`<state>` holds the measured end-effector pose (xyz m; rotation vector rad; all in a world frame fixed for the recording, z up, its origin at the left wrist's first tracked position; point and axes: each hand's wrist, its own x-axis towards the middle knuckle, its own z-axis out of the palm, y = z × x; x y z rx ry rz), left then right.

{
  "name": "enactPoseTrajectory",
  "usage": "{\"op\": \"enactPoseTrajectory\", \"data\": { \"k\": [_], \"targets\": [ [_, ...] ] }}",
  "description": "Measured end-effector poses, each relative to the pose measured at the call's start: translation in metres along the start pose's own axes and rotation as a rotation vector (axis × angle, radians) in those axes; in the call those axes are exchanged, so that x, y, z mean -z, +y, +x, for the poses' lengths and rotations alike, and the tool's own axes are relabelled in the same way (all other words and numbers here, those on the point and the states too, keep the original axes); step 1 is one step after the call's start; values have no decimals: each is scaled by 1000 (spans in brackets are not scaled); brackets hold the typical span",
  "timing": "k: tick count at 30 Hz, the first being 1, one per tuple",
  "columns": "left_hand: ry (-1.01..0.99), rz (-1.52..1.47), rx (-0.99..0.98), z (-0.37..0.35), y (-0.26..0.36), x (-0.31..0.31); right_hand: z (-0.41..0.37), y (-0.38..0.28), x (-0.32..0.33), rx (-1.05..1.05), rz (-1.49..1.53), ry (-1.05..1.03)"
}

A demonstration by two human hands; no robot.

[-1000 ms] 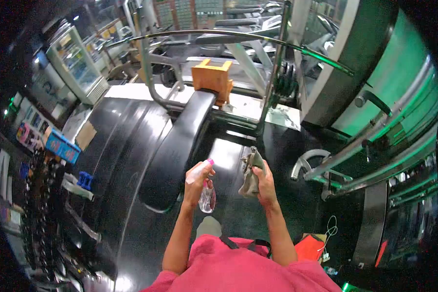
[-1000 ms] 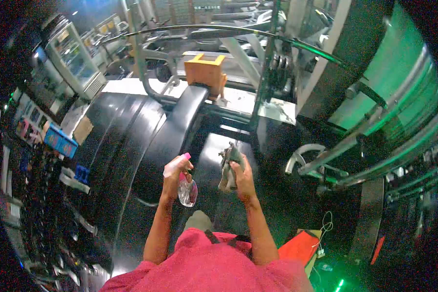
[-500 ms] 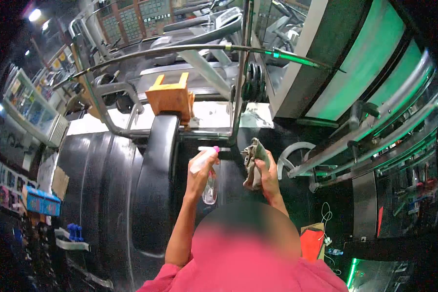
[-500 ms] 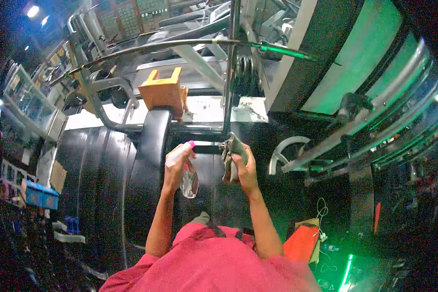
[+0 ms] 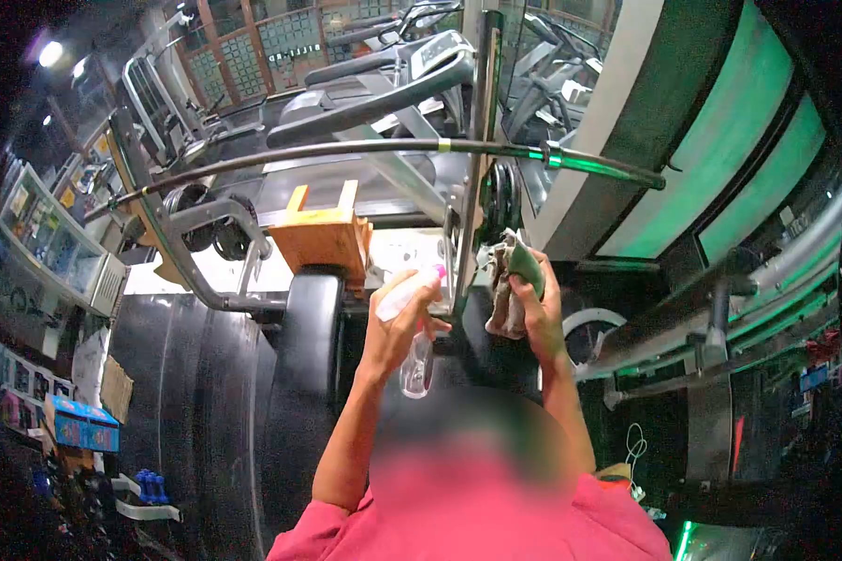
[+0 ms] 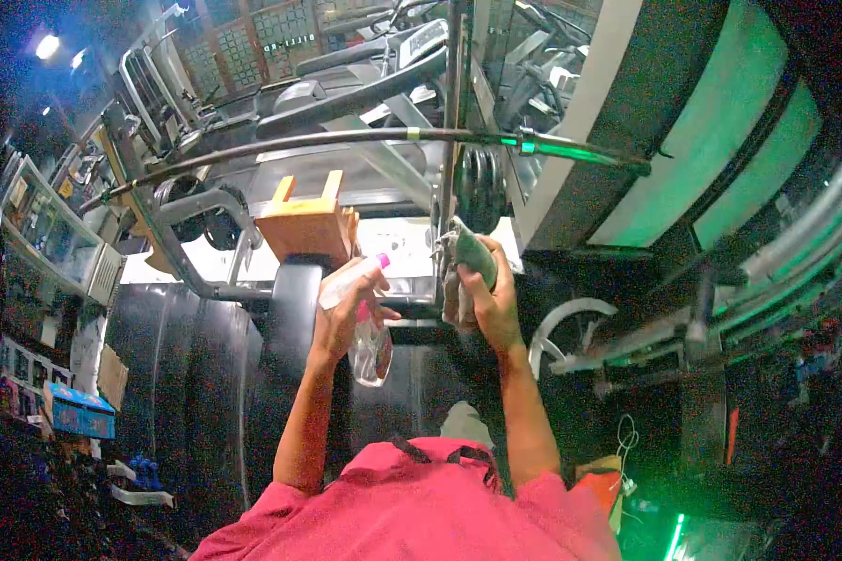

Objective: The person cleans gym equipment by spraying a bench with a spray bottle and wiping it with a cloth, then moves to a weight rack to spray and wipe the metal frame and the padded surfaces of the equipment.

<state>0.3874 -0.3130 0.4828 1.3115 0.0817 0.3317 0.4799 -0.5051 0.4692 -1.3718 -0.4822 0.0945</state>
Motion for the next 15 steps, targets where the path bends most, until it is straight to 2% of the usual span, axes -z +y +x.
{"op": "enactPoseTrajectory", "data": {
  "k": [2,5,11,13,15],
  "targets": [
    [-20,4,-3,28,8,-7,38,2,12,111,-98,-26],
    [1,16,-19,75,11,-21,99,0,31,134,-84,-71],
    [105,121,-180,167,26,-58,219,-10,73,236,-113,-218],
    [179,123,-182,191,36,-70,251,-15,80,275,-140,-262],
    [168,156,-184,210,50,-81,277,-23,85,277,-110,-296]
  ]
}}
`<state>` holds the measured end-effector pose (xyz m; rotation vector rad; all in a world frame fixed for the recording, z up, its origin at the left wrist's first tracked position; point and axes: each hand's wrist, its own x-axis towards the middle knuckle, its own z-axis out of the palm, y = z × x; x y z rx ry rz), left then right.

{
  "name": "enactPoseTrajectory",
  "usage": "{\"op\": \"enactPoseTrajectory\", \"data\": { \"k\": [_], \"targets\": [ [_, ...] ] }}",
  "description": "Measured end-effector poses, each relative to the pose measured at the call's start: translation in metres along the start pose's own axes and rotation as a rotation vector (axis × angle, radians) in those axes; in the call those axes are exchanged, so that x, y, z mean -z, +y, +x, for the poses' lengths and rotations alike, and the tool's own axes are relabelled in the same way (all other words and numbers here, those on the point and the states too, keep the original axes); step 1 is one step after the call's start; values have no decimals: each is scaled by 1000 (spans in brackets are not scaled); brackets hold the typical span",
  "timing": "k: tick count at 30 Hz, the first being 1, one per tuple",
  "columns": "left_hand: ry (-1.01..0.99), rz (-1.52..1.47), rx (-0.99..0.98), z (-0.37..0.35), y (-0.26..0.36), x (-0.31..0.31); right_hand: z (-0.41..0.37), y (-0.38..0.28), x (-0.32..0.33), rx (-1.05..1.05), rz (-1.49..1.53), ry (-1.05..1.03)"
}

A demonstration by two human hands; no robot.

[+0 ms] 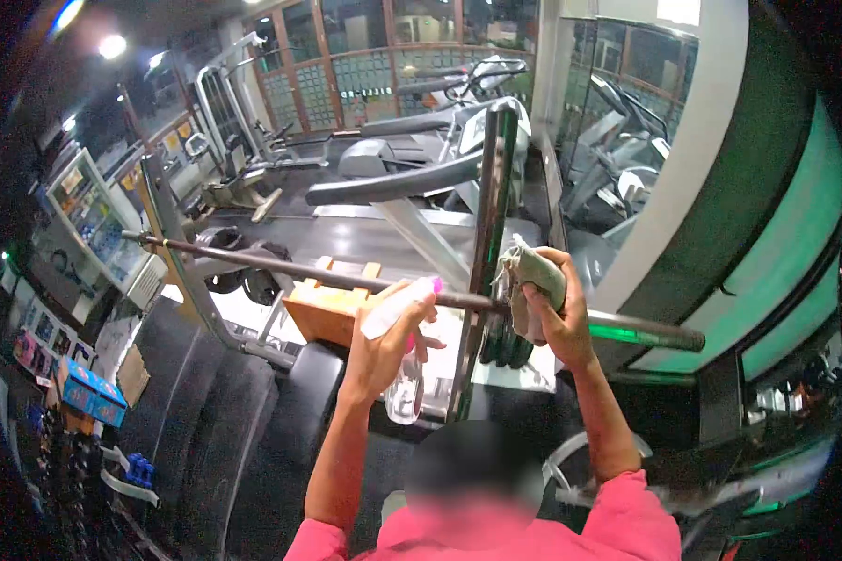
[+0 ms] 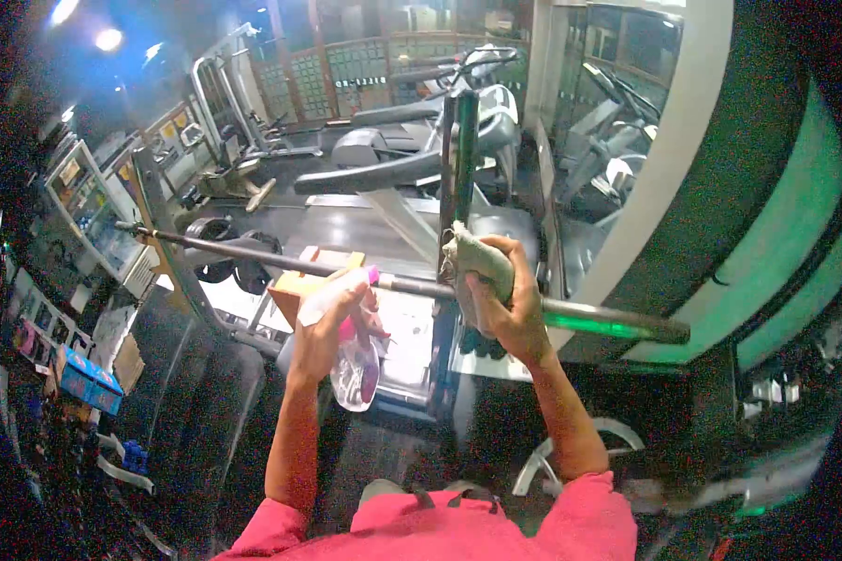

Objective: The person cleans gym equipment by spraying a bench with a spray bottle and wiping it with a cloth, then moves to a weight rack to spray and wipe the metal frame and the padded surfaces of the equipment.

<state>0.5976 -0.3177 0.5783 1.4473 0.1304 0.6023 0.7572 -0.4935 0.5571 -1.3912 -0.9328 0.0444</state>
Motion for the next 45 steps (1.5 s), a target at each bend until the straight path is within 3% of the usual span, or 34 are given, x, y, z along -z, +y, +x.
{"op": "enactPoseTrajectory", "data": {
  "k": [8,14,18,20,24,27,32,34,35,38,41,44,45],
  "targets": [
    [-114,365,-152,65,26,-19,78,21,37,222,-186,19],
    [-12,293,-140,99,28,-33,102,18,59,203,-155,42],
    [8,507,-170,114,32,-37,114,17,68,262,-268,27],
    [15,626,-410,125,13,-28,119,12,68,275,-265,0],
    [185,770,-408,135,5,-38,139,13,70,353,-341,-29],
    [143,662,-312,130,20,-54,156,23,75,469,-325,-124],
    [164,803,-351,136,9,-72,187,55,86,595,-244,-208],
    [263,977,-551,134,12,-82,196,68,87,641,-213,-178],
    [236,775,-252,137,11,-82,201,73,87,664,-197,-193],
    [338,964,-412,140,12,-92,209,87,85,685,-124,-214],
    [395,1014,-251,138,11,-102,214,102,78,747,-73,-245],
    [463,1096,-400,138,6,-111,212,115,69,779,-11,-268],
    [475,1090,-337,136,7,-115,210,117,65,793,18,-278]
  ]
}}
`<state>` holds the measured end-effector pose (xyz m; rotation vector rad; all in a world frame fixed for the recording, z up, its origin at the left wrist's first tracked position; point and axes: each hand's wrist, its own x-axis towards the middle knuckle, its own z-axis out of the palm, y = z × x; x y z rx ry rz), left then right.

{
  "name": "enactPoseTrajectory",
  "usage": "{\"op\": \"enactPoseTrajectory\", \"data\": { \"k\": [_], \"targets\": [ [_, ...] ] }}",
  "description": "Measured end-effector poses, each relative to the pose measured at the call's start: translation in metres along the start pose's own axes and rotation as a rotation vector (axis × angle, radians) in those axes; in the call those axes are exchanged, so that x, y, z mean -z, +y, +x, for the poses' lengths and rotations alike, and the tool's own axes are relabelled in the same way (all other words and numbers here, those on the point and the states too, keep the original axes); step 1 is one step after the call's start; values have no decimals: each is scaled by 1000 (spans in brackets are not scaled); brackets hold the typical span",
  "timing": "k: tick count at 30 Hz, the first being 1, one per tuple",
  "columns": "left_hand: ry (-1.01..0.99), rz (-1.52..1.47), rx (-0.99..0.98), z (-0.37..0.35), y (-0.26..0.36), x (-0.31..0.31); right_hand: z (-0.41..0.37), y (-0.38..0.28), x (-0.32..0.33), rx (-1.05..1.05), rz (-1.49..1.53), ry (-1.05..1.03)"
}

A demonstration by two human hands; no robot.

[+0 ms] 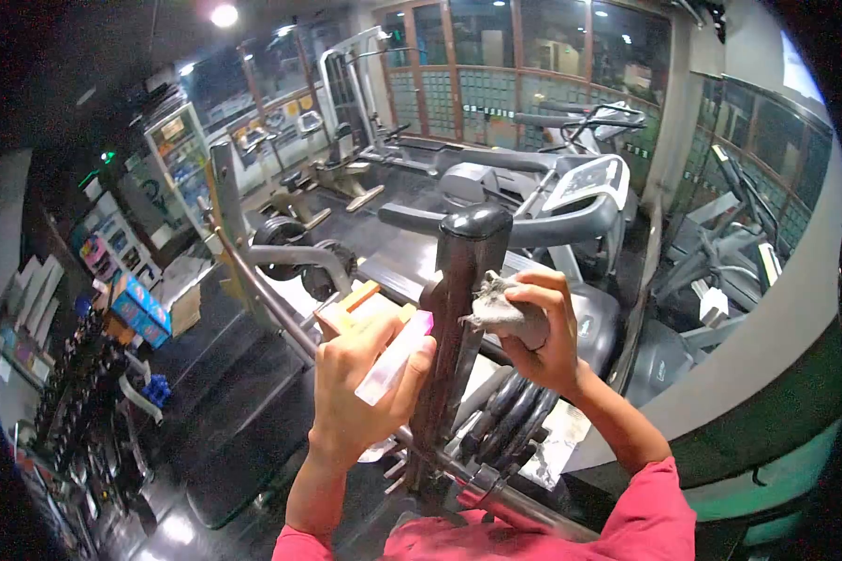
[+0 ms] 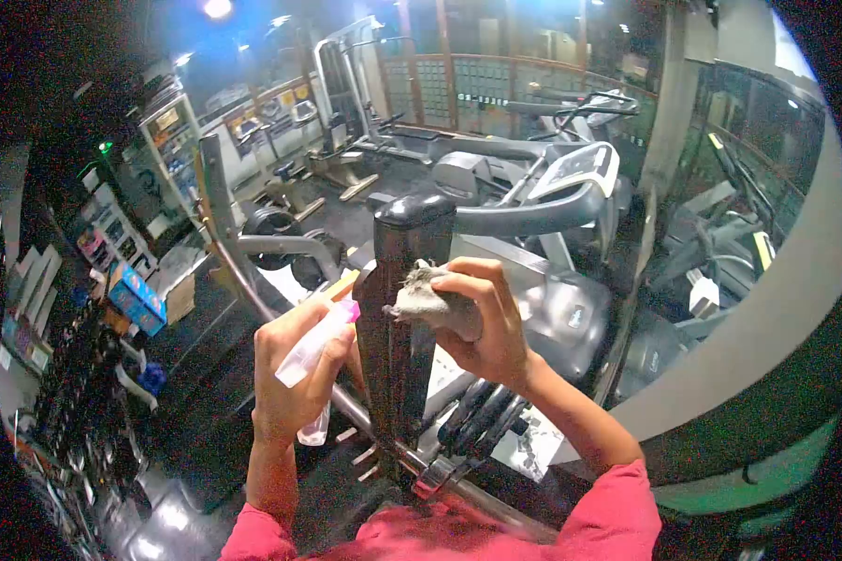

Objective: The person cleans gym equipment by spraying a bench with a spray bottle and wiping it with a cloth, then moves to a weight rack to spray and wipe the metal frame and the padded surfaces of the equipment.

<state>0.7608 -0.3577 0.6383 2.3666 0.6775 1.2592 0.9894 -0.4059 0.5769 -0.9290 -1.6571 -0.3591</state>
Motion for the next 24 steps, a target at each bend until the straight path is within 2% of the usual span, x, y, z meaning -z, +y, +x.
{"op": "enactPoseTrajectory", "data": {
  "k": [3,10,15,18,20,23,24],
  "targets": [
    [8,67,-4,-4,3,-2,-3,1,-10,29,68,3],
    [37,85,83,-9,17,-1,-3,3,-19,-24,136,158],
    [69,95,95,-13,18,-1,2,5,-24,-30,163,103],
    [63,32,142,-19,16,-1,11,-6,-32,-42,39,72],
    [46,-124,280,-21,17,-1,12,-10,-40,-33,-12,62],
    [-41,-271,327,-22,18,11,7,-19,-51,21,-169,30],
    [-10,-324,365,-27,13,9,2,-23,-52,4,-162,0]
  ]
}}
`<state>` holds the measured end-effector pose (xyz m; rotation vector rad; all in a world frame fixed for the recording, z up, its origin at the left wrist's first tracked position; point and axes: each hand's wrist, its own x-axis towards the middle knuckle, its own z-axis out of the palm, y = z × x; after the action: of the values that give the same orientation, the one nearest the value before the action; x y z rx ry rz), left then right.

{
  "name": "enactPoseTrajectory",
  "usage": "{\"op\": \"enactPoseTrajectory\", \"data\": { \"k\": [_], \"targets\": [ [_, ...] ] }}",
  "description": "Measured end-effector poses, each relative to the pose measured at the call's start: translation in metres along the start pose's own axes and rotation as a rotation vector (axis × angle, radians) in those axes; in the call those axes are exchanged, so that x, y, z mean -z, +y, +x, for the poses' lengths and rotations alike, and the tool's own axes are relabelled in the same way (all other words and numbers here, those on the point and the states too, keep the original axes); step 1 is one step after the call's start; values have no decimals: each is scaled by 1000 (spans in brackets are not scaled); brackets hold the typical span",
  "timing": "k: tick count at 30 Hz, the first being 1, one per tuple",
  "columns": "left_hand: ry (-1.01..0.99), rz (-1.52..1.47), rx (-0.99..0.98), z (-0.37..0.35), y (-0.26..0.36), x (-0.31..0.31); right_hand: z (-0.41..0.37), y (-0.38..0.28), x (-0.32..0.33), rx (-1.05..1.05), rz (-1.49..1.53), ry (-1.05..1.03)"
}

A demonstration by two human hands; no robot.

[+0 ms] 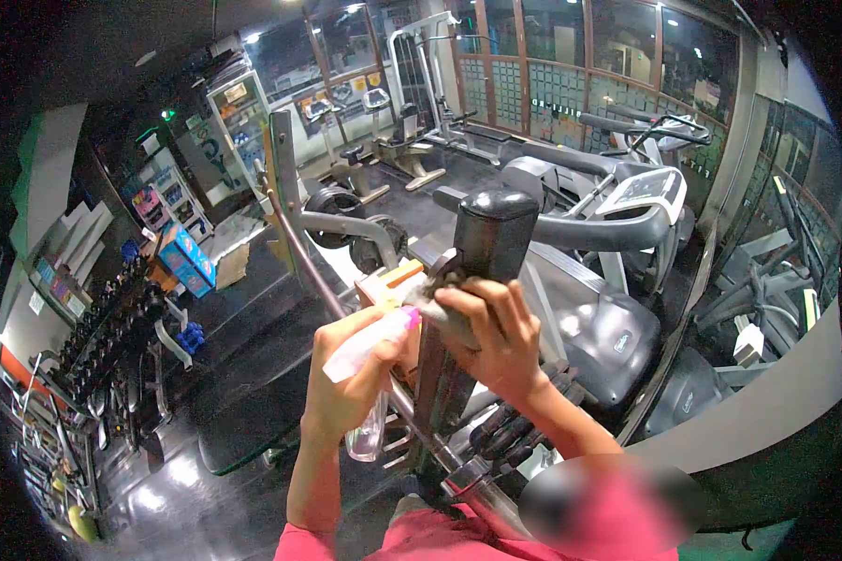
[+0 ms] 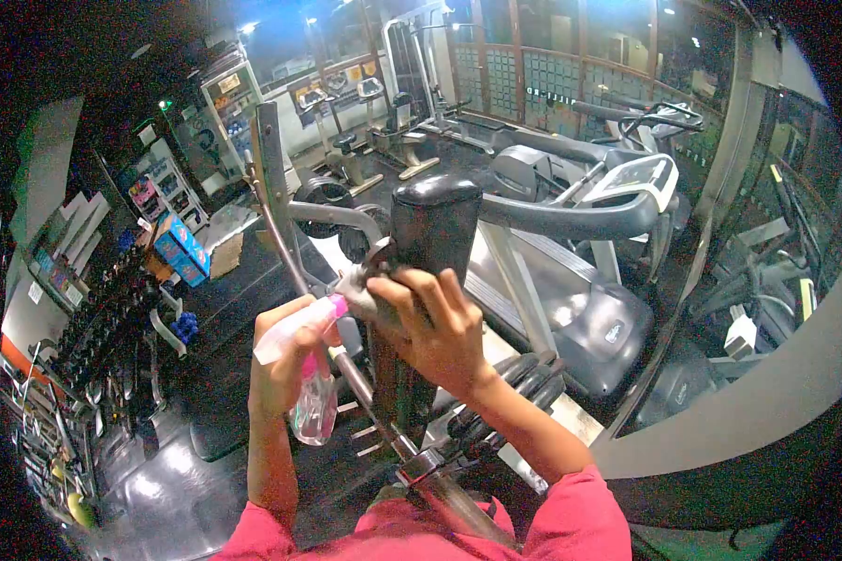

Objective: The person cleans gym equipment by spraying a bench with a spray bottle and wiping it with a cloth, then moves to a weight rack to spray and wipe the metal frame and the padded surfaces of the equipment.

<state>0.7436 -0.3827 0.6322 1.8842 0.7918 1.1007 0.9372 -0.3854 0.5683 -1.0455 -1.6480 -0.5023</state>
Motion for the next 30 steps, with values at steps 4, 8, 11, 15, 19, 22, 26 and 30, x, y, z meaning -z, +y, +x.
{"op": "enactPoseTrajectory", "data": {
  "k": [4,8,11,15,19,22,26,30],
  "targets": [
    [85,-43,40,-3,-9,-3,-18,2,0,23,13,-45],
    [42,-66,97,-5,-23,0,12,1,11,-48,-54,28],
    [96,-241,133,-9,-33,-6,35,-3,13,-54,-72,101],
    [104,-426,179,-12,-38,-3,10,-8,2,-64,-60,83],
    [83,-368,143,-16,-38,1,-36,-9,-15,-61,40,-8],
    [28,-344,25,-17,-36,2,-19,-7,0,21,-82,30],
    [167,-303,188,-24,-47,-3,21,-2,0,-82,-28,196],
    [73,-207,156,-33,-47,3,-8,-10,-6,-138,-10,93]
  ]
}}
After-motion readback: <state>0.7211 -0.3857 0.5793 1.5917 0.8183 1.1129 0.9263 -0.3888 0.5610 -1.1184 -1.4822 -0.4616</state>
